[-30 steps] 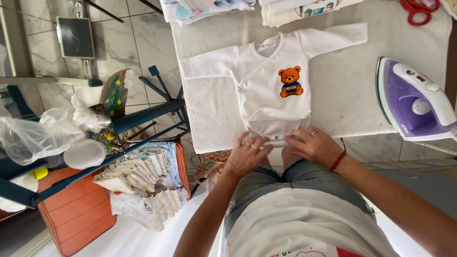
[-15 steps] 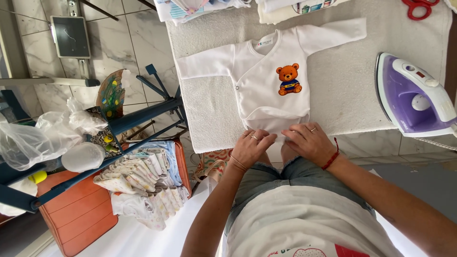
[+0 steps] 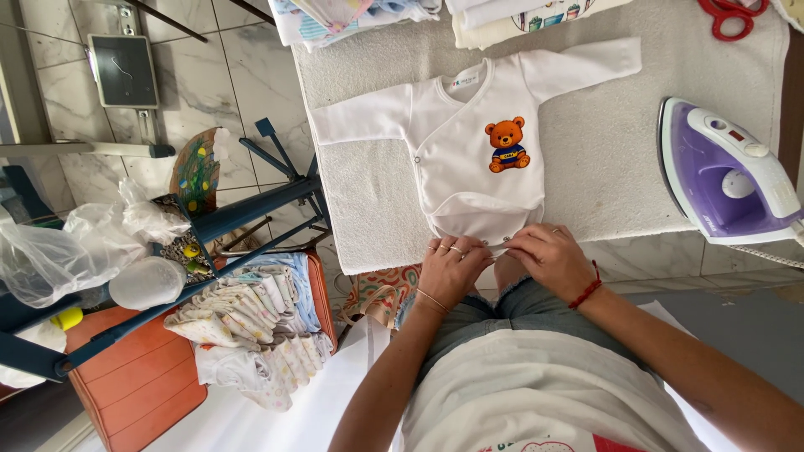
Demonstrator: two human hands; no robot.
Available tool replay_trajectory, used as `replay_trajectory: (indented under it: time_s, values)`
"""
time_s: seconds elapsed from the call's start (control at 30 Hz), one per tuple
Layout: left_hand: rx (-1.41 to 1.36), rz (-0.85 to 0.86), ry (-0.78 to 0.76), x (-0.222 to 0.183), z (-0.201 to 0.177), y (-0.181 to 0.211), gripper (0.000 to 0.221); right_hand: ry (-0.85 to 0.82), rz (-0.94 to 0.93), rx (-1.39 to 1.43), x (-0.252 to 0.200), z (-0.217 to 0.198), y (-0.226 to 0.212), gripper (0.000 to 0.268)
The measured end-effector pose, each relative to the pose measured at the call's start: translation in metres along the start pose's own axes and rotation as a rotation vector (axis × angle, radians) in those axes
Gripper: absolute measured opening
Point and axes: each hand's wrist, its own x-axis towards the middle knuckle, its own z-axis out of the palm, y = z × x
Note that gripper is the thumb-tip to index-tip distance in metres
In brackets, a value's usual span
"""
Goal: Ironing and folding baby clothes on a work table
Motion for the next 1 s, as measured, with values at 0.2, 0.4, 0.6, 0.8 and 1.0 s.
replay_trajectory:
  time_s: [0.2, 0.4, 0.6, 0.8, 1.0]
  values:
    - [-0.179, -0.341, -0.144, -0.013, 0.036, -0.013, 0.012, -0.098, 0.290, 0.136, 0.012, 0.006, 0.001, 0.010]
    - [0.019, -0.627, -0.341, -0.003, 0.031, 0.005, 0.024, -0.253, 0.556, 0.153, 0.016, 0.010, 0.005, 0.010]
    - [0.016, -0.731, -0.406, 0.008, 0.030, 0.009, 0.024, -0.338, 0.502, -0.034, 0.025, 0.008, 0.004, 0.009]
    - [0.083, -0.825, -0.560, 0.013, 0.033, 0.013, 0.023, -0.377, 0.515, -0.115, 0.028, 0.005, -0.008, 0.008]
    - [0.165, -0.867, -0.639, 0.028, 0.023, 0.020, 0.028, -0.288, 0.496, -0.337, 0.028, 0.024, -0.002, 0.015]
